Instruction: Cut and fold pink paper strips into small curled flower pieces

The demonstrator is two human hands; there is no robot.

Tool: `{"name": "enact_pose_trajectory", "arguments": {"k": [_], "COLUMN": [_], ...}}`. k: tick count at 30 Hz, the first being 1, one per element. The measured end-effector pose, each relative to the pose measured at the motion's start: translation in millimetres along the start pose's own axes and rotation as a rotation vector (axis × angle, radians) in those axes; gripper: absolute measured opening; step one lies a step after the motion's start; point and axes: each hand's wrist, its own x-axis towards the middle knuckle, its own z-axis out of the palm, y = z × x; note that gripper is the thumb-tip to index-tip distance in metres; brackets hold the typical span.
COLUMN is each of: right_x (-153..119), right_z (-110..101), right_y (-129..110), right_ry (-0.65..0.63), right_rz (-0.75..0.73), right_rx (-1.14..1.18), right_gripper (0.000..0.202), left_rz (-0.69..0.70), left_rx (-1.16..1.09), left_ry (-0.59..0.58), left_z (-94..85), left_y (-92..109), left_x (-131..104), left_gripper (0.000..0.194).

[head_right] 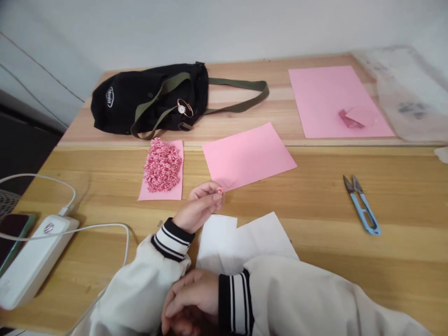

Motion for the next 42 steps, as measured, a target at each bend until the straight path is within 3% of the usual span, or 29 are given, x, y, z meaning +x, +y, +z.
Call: {"name": "enact_pose_trajectory", "arguments": {"k": [12, 24, 37, 42], "right_x": [1.1, -0.2, -0.1, -0.1], "right_z": [0.1, 2.9, -1.4, -3.1], "right_y": [0.3, 0.7, 3.3, 3.5], "right_ry": [-0.049, 0.000, -0.059, -0.066], "right_rz": [-0.038, -0.024, -0.058, -0.062], "right_rx": [-0.025, -0.038, -0.027, -0.034], "right_gripper": [0.013, 0.013, 0.012, 0.011], "left_rz": [0.002, -0.006, 0.028, 0.000], "left_rx": [-0.056, -0.009, 0.066, -0.006], "left_ry": [0.015, 0.007, 0.001, 0.010], "left_z": [1.5, 1.2, 1.2, 0.8], "left_y": [1.9, 1.6, 1.3, 1.4], "left_x": [-0.4, -0.8, -0.5, -0.4], "left_gripper": [0.021, 0.021, 0.025, 0.022]}}
